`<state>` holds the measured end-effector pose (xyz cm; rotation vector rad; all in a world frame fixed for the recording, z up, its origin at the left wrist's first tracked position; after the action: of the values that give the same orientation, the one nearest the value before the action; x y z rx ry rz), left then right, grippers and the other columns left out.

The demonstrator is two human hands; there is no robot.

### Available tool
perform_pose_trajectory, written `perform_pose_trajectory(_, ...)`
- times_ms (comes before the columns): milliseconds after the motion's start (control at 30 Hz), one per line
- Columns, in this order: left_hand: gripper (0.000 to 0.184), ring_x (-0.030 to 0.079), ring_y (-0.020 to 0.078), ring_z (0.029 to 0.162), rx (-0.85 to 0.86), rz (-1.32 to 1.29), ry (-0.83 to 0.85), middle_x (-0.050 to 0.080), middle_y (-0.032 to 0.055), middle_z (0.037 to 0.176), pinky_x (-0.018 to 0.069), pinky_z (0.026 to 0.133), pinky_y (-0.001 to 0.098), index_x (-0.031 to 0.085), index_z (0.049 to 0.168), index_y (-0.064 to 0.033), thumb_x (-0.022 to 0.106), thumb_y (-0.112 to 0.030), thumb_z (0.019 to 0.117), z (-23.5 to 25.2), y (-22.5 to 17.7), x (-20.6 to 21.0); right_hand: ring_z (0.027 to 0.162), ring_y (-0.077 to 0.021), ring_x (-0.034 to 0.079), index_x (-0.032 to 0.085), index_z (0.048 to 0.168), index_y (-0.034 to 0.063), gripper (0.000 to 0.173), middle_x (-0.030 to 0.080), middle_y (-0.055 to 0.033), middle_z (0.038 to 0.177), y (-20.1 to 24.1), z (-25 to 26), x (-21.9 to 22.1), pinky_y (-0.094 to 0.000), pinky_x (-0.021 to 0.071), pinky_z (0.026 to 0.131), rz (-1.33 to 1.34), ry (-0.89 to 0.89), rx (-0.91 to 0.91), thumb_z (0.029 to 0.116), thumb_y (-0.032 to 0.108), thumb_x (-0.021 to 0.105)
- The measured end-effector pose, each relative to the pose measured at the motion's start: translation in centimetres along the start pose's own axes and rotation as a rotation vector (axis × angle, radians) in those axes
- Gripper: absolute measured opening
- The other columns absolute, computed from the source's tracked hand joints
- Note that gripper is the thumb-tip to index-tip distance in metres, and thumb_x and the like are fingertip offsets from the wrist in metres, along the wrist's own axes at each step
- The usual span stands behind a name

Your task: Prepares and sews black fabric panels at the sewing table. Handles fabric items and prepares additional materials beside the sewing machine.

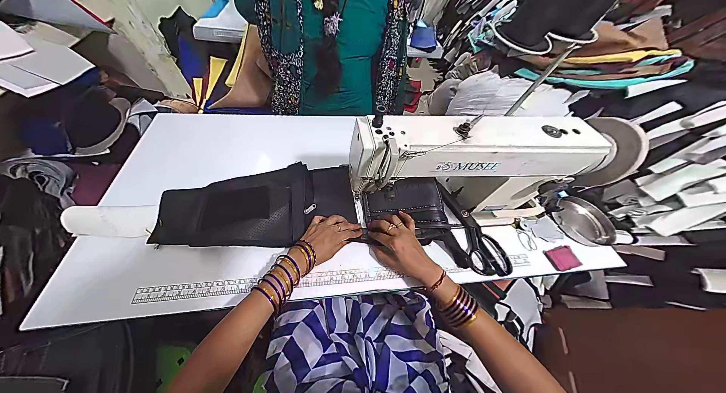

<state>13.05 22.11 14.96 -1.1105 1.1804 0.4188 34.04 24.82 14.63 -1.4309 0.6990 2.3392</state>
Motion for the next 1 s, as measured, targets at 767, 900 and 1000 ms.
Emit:
perform_pose_trajectory(767, 0.033, 0.054, 0.0363, 0.134, 0.098, 0.071, -0.224, 0.067, 0.0051, 0.136, 0.0406, 0.098, 0.0653, 0.073, 0.128, -0.0188, 0.052, -0.013, 0.1031, 5.0, 6.3, -2.5, 0.107, -0.0599, 0.061, 0.07, 0.104, -0.0132, 0.03, 0.063, -0.041, 0.11, -12.1, -10.0, -12.9, -0.0725, 0.0442, 0.09, -0.483, -0.32, 0.937, 0.1, 0.014, 0.058)
perform_pose_trajectory(900, 0.032, 0.055, 0.0363, 0.134, 0.099, 0.071, -0.238, 0.068, 0.0051, 0.136, 0.041, 0.099, 0.065, 0.074, 0.128, -0.02, 0.055, -0.016, 0.1022, 4.7, 6.1, -2.3, 0.108, -0.0587, 0.061, 0.068, 0.1, -0.0147, 0.03, 0.063, -0.0406, 0.108, -12.3, -10.6, -10.8, -0.0692, 0.0456, 0.09, -0.526, -0.314, 0.931, 0.1014, 0.011, 0.053)
perform_pose_trajectory(1000, 0.034, 0.049, 0.0345, 0.139, 0.074, 0.048, -0.167, 0.063, 0.0028, 0.143, 0.0371, 0.103, 0.0631, 0.071, 0.133, -0.021, 0.056, -0.015, 0.1022, 4.1, 5.4, -2.2, 0.11, -0.0585, 0.061, 0.07, 0.1, -0.0136, 0.03, 0.064, -0.0401, 0.109, -12.4, -10.5, -10.9, -0.0692, 0.0452, 0.091, -0.518, -0.311, 0.922, 0.101, 0.012, 0.053)
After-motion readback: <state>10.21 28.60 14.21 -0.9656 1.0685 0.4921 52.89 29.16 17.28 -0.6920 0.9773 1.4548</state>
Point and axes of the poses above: each hand's wrist, its own z-axis towards the middle knuckle, its own x-axis out of the palm, y = z × x, the point moved 3 cm from there along z, towards the middle knuckle
